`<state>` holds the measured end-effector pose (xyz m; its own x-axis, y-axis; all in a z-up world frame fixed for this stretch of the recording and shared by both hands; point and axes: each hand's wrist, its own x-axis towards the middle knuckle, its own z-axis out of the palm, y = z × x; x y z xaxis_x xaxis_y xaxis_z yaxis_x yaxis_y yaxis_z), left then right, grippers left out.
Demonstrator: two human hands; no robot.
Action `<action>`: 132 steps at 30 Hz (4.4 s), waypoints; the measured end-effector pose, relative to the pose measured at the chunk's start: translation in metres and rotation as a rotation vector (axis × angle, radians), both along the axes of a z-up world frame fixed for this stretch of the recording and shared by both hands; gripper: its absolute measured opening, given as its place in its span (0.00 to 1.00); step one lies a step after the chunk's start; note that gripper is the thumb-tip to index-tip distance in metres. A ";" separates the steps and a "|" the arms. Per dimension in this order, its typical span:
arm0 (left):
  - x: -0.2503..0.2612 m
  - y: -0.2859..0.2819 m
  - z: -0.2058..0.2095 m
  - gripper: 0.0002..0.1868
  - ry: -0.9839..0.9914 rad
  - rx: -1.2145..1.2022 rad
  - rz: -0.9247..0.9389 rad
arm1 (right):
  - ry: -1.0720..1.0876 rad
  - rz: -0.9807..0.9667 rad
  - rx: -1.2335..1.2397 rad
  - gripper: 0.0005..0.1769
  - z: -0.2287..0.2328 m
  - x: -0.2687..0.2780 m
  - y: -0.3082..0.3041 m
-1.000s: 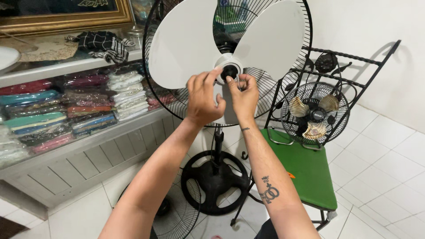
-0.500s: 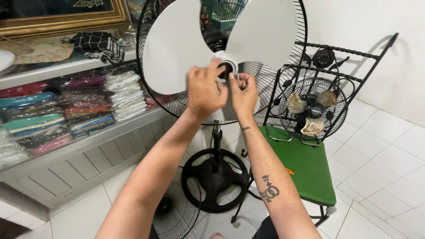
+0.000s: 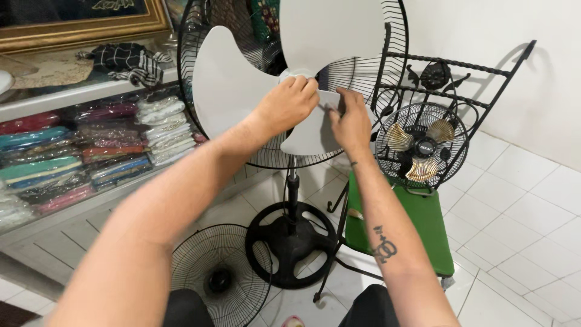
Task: The person reassembles a standing electric fan by hand. They attach the fan blades to the motor shaft, secure the central hub, and then fit the front wire cage over the blades, aligning it with the stand.
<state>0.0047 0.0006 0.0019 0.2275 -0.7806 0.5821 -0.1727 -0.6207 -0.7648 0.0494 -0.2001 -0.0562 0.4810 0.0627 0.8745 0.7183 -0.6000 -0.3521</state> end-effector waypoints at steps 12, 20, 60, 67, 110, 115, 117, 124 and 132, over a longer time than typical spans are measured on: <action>0.033 -0.009 0.015 0.18 0.138 0.279 0.419 | 0.146 0.099 -0.021 0.12 0.031 0.025 -0.054; 0.043 0.016 0.002 0.19 0.077 0.106 0.251 | 0.152 0.109 0.063 0.12 -0.012 0.020 -0.040; -0.044 0.051 -0.074 0.20 0.056 -0.582 -0.075 | 0.361 0.077 0.101 0.12 -0.143 -0.039 -0.006; -0.121 0.097 -0.214 0.18 0.335 -1.024 0.275 | 0.526 0.181 -0.201 0.14 -0.239 -0.086 0.038; -0.296 0.073 -0.688 0.11 1.628 -0.906 0.780 | 2.037 0.076 -0.128 0.15 -0.630 -0.089 0.097; -0.292 0.094 -0.640 0.05 1.215 -1.073 0.550 | 1.861 0.186 0.102 0.16 -0.605 -0.069 0.110; -0.281 0.105 -0.609 0.04 1.094 -1.139 0.478 | 1.836 0.239 0.170 0.17 -0.590 -0.060 0.118; -0.236 0.160 -0.459 0.05 0.678 -1.377 0.478 | 1.631 0.410 0.268 0.19 -0.523 -0.048 0.125; -0.287 0.171 -0.315 0.16 0.515 -1.639 0.434 | 1.381 0.437 0.284 0.18 -0.449 -0.026 0.104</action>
<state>-0.2821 0.1713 -0.3134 0.6348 0.6354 0.4397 0.1966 -0.6831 0.7033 0.0231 -0.0959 -0.5052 0.9129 0.3274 -0.2437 -0.1752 -0.2249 -0.9585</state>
